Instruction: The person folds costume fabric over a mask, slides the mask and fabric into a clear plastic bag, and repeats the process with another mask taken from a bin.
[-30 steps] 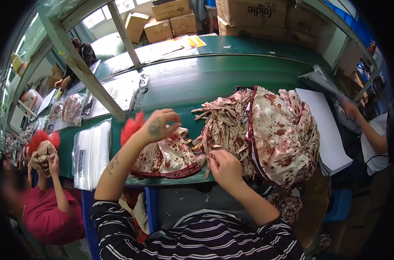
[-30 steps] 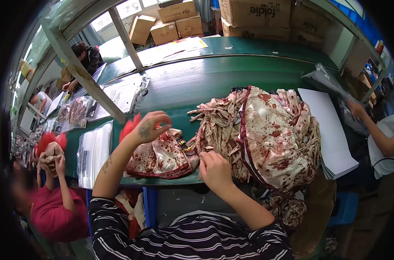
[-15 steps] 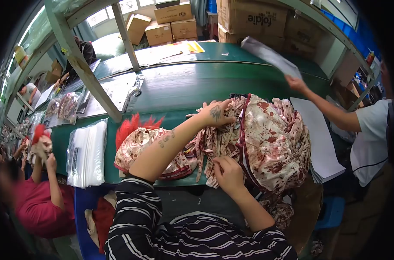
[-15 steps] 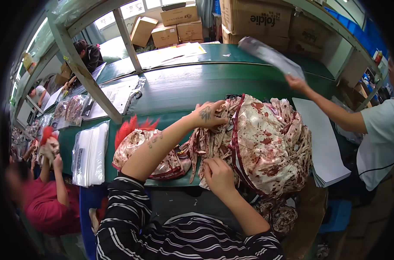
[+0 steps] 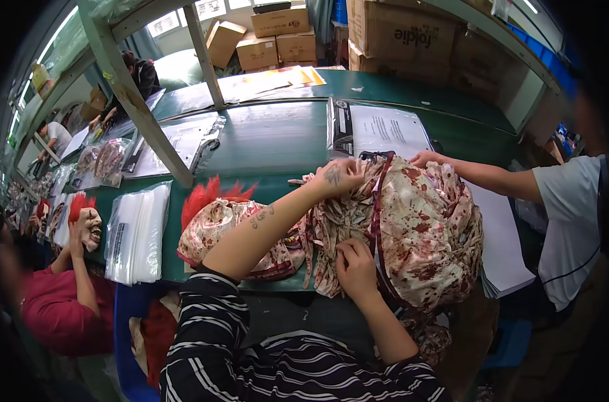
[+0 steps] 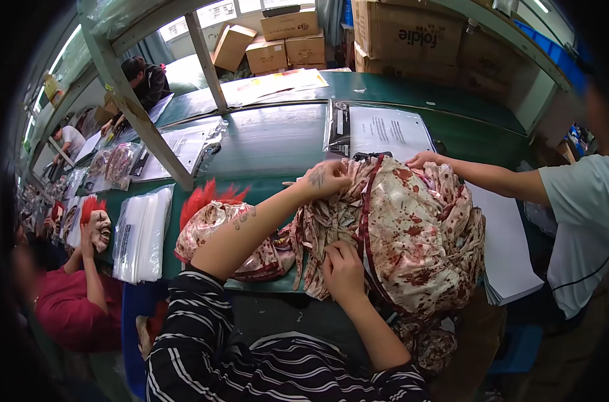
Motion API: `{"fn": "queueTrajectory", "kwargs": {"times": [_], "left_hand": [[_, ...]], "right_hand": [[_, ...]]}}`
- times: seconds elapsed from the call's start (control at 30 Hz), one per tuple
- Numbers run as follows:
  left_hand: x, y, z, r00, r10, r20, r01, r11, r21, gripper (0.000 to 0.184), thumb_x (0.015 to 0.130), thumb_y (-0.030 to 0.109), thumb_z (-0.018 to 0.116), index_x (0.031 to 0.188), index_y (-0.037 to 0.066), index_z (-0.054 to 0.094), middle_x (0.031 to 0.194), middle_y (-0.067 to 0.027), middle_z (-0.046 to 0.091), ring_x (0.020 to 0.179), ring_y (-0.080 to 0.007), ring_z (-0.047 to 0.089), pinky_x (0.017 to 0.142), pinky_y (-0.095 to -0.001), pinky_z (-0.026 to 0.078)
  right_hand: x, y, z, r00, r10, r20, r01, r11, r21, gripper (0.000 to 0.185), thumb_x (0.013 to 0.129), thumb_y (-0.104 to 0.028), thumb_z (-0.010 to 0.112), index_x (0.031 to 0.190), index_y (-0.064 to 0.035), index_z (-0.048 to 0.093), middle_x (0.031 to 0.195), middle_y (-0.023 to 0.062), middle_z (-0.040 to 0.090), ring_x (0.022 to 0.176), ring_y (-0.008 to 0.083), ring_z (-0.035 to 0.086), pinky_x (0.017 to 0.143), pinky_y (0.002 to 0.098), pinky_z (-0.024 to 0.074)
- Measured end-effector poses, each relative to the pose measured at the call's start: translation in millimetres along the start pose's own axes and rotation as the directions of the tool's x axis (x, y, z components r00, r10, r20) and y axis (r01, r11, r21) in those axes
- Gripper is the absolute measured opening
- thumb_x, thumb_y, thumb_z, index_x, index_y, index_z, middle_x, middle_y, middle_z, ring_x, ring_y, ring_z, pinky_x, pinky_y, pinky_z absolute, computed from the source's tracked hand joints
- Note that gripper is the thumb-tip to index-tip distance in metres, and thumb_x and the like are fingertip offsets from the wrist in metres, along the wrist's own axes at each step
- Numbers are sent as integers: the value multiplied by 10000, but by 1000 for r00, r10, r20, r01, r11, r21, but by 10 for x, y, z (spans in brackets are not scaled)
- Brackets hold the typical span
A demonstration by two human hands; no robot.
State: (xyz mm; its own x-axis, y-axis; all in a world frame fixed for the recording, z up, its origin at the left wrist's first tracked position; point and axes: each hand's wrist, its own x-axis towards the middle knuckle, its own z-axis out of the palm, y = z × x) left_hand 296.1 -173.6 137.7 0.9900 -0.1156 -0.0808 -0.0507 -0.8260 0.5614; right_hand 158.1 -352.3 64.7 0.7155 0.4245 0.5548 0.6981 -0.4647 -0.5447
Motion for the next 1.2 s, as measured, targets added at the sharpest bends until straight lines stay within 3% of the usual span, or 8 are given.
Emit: {"fn": "queueTrajectory", "kwargs": {"times": [0.1, 0.3, 0.47, 0.6, 0.77, 0.83, 1.13, 1.2], "left_hand": [[257, 35, 94, 971, -98, -218, 79, 992, -95, 404, 840, 315, 622, 1093, 3, 667, 1117, -160, 693, 1033, -325, 644, 918, -411, 498], [909, -73, 259, 954, -95, -285, 25, 970, -240, 541, 827, 365, 651, 1230, 5, 631, 1273, -170, 651, 1145, -332, 624, 993, -393, 486], [1659, -374, 448, 943, 118, -313, -211, 935, -285, 562, 816, 401, 658, 1227, 19, 635, 1274, -187, 653, 1122, -377, 627, 976, -456, 487], [1695, -169, 433, 994, 103, -20, -105, 982, -155, 514, 800, 405, 691, 1143, 22, 696, 1191, -161, 695, 1076, -350, 643, 997, -428, 485], [1534, 139, 29, 999, 23, 42, -25, 999, 49, 343, 811, 303, 739, 995, 15, 749, 1038, -141, 730, 950, -271, 660, 864, -357, 515], [1599, 87, -135, 997, -55, 58, 68, 963, -259, 227, 742, 228, 817, 823, 28, 749, 878, -101, 703, 797, -202, 634, 760, -297, 497], [1020, 146, -694, 974, 226, -12, -200, 834, -515, 159, 780, 81, 769, 920, 34, 711, 797, -34, 623, 689, -119, 534, 667, -228, 440], [976, 121, -725, 962, 214, -168, -272, 731, -626, 168, 799, 24, 732, 964, 33, 701, 812, -30, 625, 692, -113, 533, 672, -225, 438]], "right_hand": [[0, -8, -7, 1000, -9, 4, 9, 1000, -8, 180, 797, 16, 639, 973, -4, 670, 1038, 120, 635, 928, 310, 615, 837, 376, 513], [-12, 42, 1, 998, -58, 29, 58, 998, -31, 225, 784, 20, 637, 1006, -7, 659, 1044, 116, 623, 911, 312, 602, 817, 373, 512], [-30, 53, 2, 997, -30, 73, 33, 999, -44, 209, 785, 8, 647, 991, -17, 670, 1044, 113, 633, 925, 307, 612, 831, 367, 516], [-42, 97, 16, 996, -19, 82, 20, 1000, -18, 216, 780, 5, 652, 993, -24, 670, 1046, 107, 632, 925, 303, 609, 830, 362, 515], [-25, 118, 1, 995, -22, 94, 23, 1000, -16, 219, 787, 2, 643, 1002, -36, 661, 1043, 101, 614, 909, 300, 596, 804, 368, 513], [-13, 123, -4, 995, -12, 102, 14, 1000, -19, 218, 785, 0, 645, 999, -34, 663, 1040, 101, 618, 907, 298, 598, 806, 365, 513], [-8, 152, 12, 993, 11, 118, -9, 1000, -17, 202, 782, -15, 650, 983, -31, 672, 1020, 98, 628, 891, 294, 601, 805, 358, 507], [4, 162, 28, 993, 23, 119, -20, 1000, -20, 193, 786, -19, 647, 978, -29, 671, 1008, 100, 627, 885, 299, 603, 803, 361, 506]]}}
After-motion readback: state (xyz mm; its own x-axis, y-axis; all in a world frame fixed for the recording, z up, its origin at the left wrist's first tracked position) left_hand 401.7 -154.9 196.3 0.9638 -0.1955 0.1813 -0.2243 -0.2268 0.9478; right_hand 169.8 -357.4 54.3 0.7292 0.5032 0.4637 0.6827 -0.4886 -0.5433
